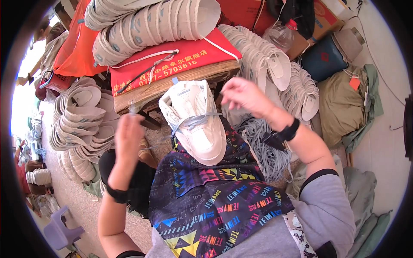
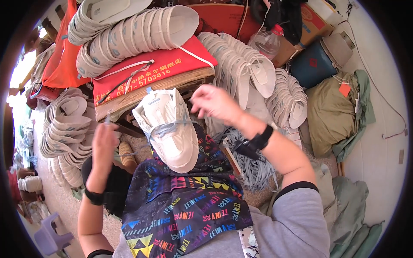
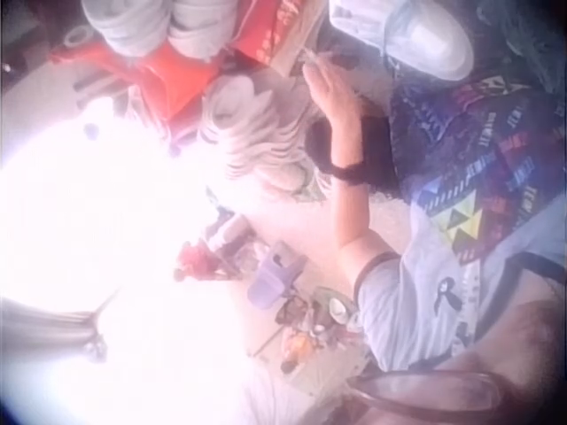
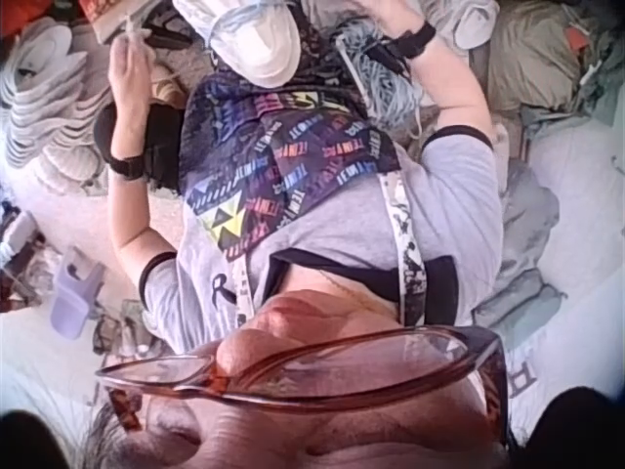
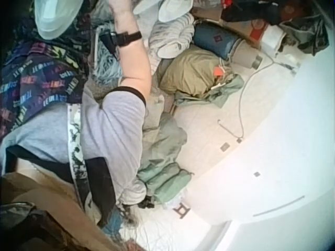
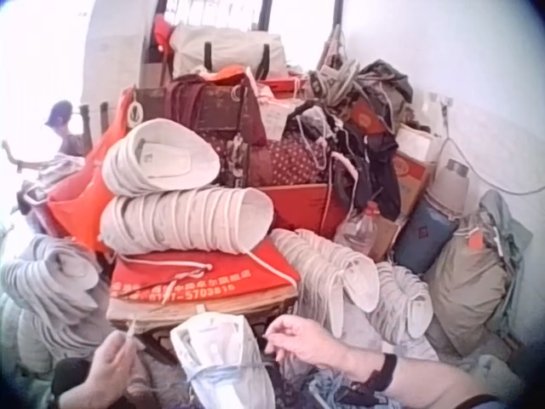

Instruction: Lacing a pair of white sneakers in a manufacturing setting.

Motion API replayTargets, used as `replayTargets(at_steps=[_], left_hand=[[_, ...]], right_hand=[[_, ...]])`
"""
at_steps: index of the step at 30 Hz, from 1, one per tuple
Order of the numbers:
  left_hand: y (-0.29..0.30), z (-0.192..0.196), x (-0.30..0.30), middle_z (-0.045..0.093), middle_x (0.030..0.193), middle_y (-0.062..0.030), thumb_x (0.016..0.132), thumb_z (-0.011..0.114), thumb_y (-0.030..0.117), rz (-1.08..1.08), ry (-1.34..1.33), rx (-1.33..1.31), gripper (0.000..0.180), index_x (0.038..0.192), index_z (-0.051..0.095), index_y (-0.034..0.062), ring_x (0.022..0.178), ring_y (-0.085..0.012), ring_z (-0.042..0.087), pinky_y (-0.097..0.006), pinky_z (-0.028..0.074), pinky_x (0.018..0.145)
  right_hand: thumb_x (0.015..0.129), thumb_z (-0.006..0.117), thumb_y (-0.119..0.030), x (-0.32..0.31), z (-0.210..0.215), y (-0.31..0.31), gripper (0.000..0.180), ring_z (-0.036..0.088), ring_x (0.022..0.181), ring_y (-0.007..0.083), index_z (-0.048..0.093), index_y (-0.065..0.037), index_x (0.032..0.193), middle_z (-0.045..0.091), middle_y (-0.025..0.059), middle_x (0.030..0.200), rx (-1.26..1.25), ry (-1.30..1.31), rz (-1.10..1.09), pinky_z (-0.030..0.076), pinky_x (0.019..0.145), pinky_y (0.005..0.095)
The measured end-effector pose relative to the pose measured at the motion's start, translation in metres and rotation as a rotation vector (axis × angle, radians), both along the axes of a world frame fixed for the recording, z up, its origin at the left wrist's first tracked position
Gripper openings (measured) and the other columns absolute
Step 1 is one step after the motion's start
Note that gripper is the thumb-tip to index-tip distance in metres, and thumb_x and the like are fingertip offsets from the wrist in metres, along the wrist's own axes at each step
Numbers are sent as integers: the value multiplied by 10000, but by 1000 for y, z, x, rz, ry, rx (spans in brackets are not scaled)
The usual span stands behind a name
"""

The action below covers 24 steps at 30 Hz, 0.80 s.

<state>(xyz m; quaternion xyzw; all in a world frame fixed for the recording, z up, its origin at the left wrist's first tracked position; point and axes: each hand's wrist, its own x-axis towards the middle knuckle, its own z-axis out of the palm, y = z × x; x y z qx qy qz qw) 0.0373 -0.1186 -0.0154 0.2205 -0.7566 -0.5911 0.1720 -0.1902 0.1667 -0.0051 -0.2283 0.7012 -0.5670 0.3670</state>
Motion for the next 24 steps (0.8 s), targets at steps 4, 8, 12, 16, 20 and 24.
replayTargets(at_steps=[4,8,12,16,20,24], left_hand=[[52,-16,-19,544,779,-3,1023,467,153,-126,29,-48,182,984,585,21,678,-82,496,-244,429,627],[70,-5,-21,530,712,14,1024,470,171,-188,-120,34,212,964,598,13,633,-67,454,-236,402,596],[71,-11,-20,444,609,70,1020,491,211,-197,-145,12,255,923,627,19,556,-33,385,-211,330,521],[71,-8,-19,441,619,80,1009,512,223,-178,-167,6,274,881,654,27,554,-18,375,-204,291,499],[71,-6,-17,496,598,54,981,538,216,-200,-192,103,297,803,669,18,518,-24,406,-202,320,478],[67,-15,-16,522,568,35,941,558,186,-198,-227,172,278,750,658,11,483,-36,438,-211,355,462]], right_hand=[[975,548,-129,31,-12,-17,83,592,614,63,564,-48,981,658,30,783,-14,15,103,457,544,187],[941,573,-98,37,-6,-18,75,579,618,61,556,-25,946,624,7,724,41,209,106,476,554,237],[905,592,-106,41,1,-20,94,606,595,131,555,-21,922,623,54,690,101,509,144,483,561,270],[859,580,-92,55,8,-25,182,641,627,300,525,-35,1023,619,153,686,210,896,141,501,565,379],[851,547,-51,60,5,-31,295,651,663,356,454,-27,1130,629,177,697,213,1070,209,502,575,462],[848,532,-36,55,11,-34,285,648,666,363,444,-6,1117,629,182,700,229,1110,288,508,578,452]])
